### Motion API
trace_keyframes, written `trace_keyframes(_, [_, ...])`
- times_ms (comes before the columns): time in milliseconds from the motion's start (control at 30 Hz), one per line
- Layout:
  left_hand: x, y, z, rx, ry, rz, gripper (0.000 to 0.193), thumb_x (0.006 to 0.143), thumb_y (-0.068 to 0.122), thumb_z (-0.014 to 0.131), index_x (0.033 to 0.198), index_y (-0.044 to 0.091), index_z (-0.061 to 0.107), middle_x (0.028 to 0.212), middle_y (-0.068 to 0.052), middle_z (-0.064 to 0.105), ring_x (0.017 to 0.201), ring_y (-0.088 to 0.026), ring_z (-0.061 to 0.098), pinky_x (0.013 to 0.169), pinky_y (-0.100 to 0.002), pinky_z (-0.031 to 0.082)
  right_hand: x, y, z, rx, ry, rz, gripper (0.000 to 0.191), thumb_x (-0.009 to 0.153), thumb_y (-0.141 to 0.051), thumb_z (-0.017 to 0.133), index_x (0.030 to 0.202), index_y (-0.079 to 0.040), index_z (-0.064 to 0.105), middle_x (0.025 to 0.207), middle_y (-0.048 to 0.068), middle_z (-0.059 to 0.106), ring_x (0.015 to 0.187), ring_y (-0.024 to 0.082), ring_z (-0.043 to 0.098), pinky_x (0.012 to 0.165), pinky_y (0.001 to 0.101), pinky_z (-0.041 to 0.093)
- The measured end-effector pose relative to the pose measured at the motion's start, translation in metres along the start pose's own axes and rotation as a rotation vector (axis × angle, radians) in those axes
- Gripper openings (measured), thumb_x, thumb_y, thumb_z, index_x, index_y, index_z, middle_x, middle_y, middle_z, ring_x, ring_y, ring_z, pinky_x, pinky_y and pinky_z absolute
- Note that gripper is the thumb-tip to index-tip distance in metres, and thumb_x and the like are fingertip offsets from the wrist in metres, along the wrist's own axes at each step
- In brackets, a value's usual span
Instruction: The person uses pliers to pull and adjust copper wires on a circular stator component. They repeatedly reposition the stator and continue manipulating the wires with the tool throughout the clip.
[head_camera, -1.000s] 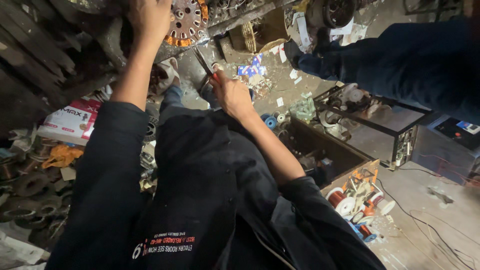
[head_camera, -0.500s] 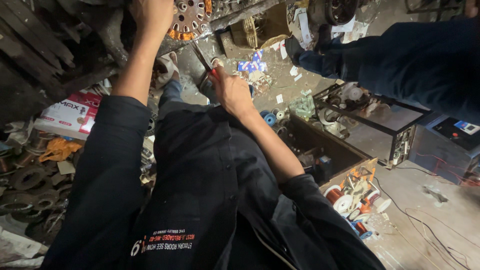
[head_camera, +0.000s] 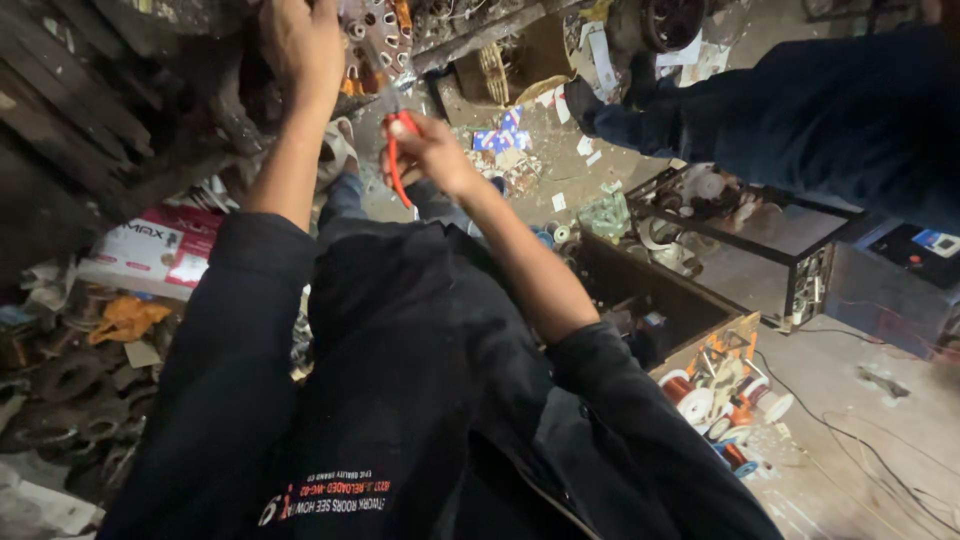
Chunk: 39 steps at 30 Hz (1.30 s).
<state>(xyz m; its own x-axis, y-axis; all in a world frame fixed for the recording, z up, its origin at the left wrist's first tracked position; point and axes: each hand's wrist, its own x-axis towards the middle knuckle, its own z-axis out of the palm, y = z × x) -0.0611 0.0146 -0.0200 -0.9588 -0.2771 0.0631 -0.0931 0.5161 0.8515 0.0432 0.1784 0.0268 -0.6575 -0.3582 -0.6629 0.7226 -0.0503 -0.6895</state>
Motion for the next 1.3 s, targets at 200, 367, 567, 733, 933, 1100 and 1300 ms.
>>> trace_keyframes(200, [-0.021, 0.028, 0.002, -0.342, 0.152, 0.003, 0.024, 0.108, 0.021, 0.061, 0.123, 0.005, 0.071, 0.119, -0.012, 0.074, 0.111, -0.029, 0.071, 0.099, -0.037, 0.053, 0.008, -0.010, 0.010, -0.221, 0.247, -0.152, 0.023, 0.108, -0.021, 0.051, 0.124, -0.005, 0.054, 0.100, 0.015, 0.071, 0.092, 0.032, 0.072, 0.081, 0.0476, 0.059])
trace_keyframes(367, [-0.024, 0.028, 0.009, -0.349, 0.237, -0.042, 0.024, 0.107, 0.020, 0.063, 0.123, 0.004, 0.071, 0.122, -0.012, 0.075, 0.112, -0.026, 0.071, 0.099, -0.036, 0.054, 0.003, -0.014, 0.014, -1.116, 0.567, -0.490, 0.027, 0.103, -0.015, 0.054, 0.127, -0.002, 0.051, 0.108, 0.021, 0.066, 0.102, 0.041, 0.064, 0.084, 0.0506, 0.052])
trace_keyframes(567, [-0.018, 0.028, 0.007, -0.329, 0.224, -0.005, 0.022, 0.107, 0.018, 0.064, 0.123, 0.004, 0.071, 0.120, -0.012, 0.076, 0.110, -0.025, 0.071, 0.099, -0.036, 0.055, -0.025, -0.003, -0.004, -1.359, 0.507, -0.747, 0.025, 0.101, -0.017, 0.058, 0.122, -0.006, 0.053, 0.105, 0.016, 0.065, 0.102, 0.036, 0.063, 0.087, 0.0508, 0.049])
trace_keyframes(733, [-0.026, 0.026, 0.011, -0.309, 0.267, -0.078, 0.024, 0.106, 0.020, 0.064, 0.122, 0.004, 0.072, 0.119, -0.012, 0.074, 0.107, -0.024, 0.072, 0.095, -0.036, 0.056, -0.051, 0.020, -0.021, -0.841, 0.422, -0.420, 0.028, 0.106, -0.023, 0.059, 0.126, -0.004, 0.055, 0.088, 0.016, 0.060, 0.075, 0.030, 0.060, 0.064, 0.0428, 0.047])
trace_keyframes(933, [-0.021, 0.031, 0.000, -0.391, 0.270, -0.070, 0.025, 0.106, 0.019, 0.066, 0.123, 0.001, 0.069, 0.118, -0.013, 0.073, 0.106, -0.027, 0.071, 0.096, -0.038, 0.056, -0.057, 0.026, -0.040, -0.073, 0.277, -0.287, 0.021, 0.110, -0.026, 0.052, 0.111, -0.005, 0.051, 0.081, 0.004, 0.061, 0.058, 0.011, 0.055, 0.052, 0.0289, 0.044])
trace_keyframes(1100, [-0.049, 0.071, -0.026, -0.143, 0.173, 0.344, 0.024, 0.112, 0.014, 0.063, 0.127, -0.004, 0.060, 0.127, -0.018, 0.063, 0.116, -0.032, 0.061, 0.102, -0.042, 0.048, -0.042, 0.014, -0.026, -0.063, 0.140, -0.307, 0.018, 0.113, -0.022, 0.052, 0.112, -0.004, 0.053, 0.090, 0.005, 0.065, 0.078, 0.014, 0.065, 0.072, 0.0312, 0.057])
trace_keyframes(1300, [-0.048, 0.075, -0.030, -0.855, -0.065, -0.076, 0.023, 0.115, 0.023, 0.057, 0.107, 0.002, 0.061, 0.090, -0.008, 0.065, 0.053, -0.012, 0.056, 0.046, -0.030, 0.043, -0.037, 0.008, -0.012, -0.726, -0.042, -0.288, 0.020, 0.110, -0.024, 0.050, 0.119, -0.006, 0.050, 0.090, 0.010, 0.073, 0.080, 0.024, 0.071, 0.074, 0.0381, 0.055])
